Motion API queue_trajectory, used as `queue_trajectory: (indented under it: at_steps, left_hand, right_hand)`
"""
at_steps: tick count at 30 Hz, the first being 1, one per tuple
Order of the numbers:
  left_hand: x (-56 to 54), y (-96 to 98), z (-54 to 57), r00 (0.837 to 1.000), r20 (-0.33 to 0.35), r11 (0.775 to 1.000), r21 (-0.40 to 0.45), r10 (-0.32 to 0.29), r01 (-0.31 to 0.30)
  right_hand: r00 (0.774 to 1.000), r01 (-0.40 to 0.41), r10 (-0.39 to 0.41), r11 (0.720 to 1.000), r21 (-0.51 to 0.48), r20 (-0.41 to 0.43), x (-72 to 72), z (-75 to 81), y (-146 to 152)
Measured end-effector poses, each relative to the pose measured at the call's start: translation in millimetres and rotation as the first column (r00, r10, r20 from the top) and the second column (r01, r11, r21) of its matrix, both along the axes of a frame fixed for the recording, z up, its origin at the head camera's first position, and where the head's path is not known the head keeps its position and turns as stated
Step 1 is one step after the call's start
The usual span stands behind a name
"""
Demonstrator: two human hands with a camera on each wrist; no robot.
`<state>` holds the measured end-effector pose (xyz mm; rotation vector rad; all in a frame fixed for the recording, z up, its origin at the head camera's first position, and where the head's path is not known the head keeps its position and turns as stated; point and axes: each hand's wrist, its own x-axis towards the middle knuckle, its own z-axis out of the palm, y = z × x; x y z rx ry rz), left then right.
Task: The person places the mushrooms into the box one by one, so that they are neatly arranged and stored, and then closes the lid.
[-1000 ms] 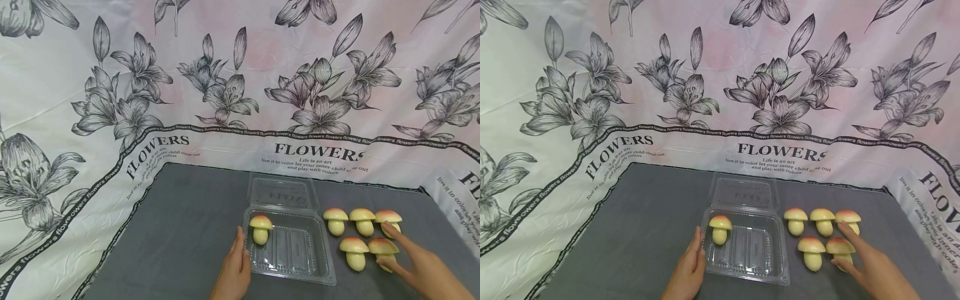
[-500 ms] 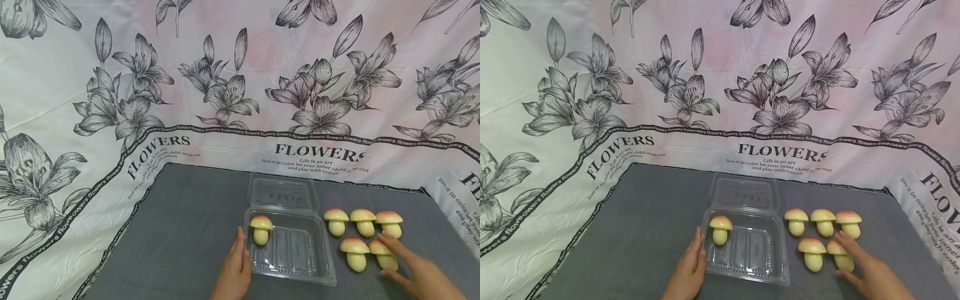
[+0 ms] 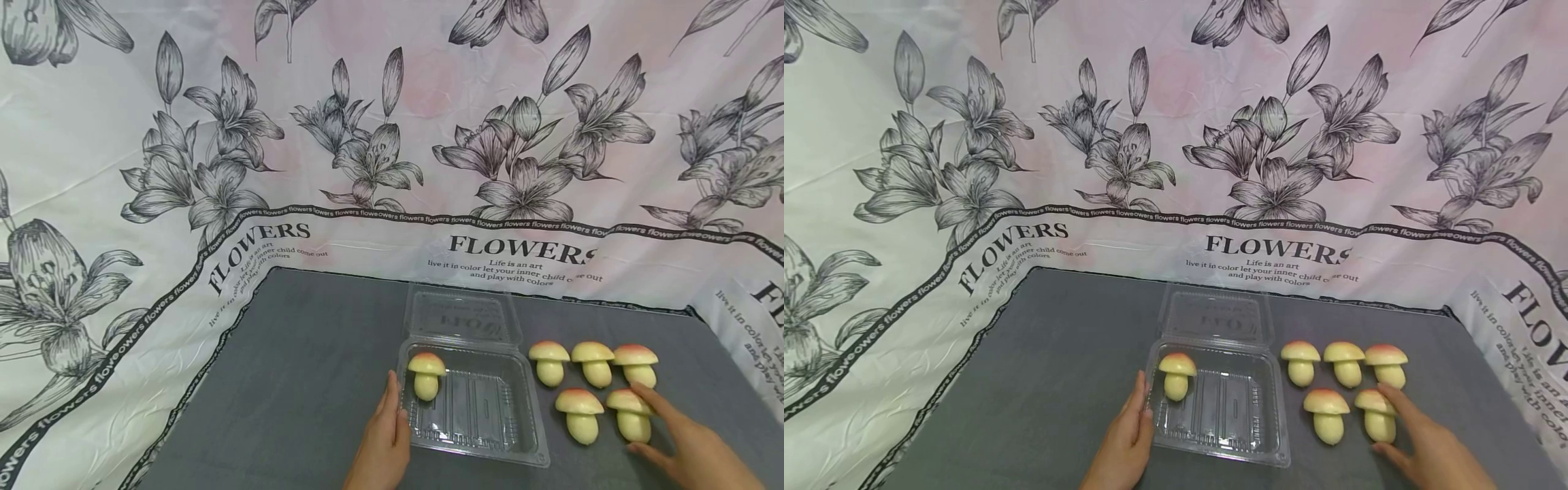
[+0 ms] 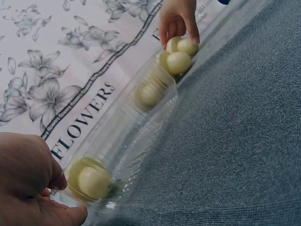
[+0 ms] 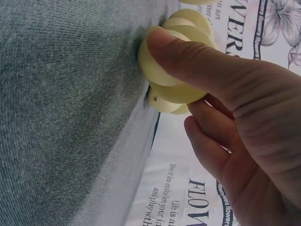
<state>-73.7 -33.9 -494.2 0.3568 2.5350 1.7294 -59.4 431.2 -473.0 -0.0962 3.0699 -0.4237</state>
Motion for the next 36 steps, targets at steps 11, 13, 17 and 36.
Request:
queue_trajectory:
  at_steps: [11, 13, 17, 36]
  left_hand:
    - [0.3, -0.6, -0.4, 1.0, 0.006, 1.0, -0.015, 0.005, -0.005]
    - [1.1, -0.8, -0.2, 1.0, -0.006, 1.0, -0.017, 0.002, -0.003]
    - [0.6, -0.7, 0.0, 1.0, -0.011, 1.0, -0.022, 0.001, -0.002]
    - [1.9, -0.2, 1.6, 1.0, -0.016, 1.0, -0.024, 0.015, -0.015]
  right_hand:
    - [0.995, 0.072, -0.073, 0.997, 0.029, 0.065, 1.3, 5.8, -4.2]
    - [0.997, 0.068, -0.068, 0.997, 0.022, 0.019, 3.5, 7.5, -7.1]
    - [0.988, 0.067, -0.064, 0.998, 0.021, -0.14, 7.5, 14.4, -15.9]
    - [0.974, 0.014, -0.021, 0.999, -0.033, -0.224, -1.8, 57.5, -63.7]
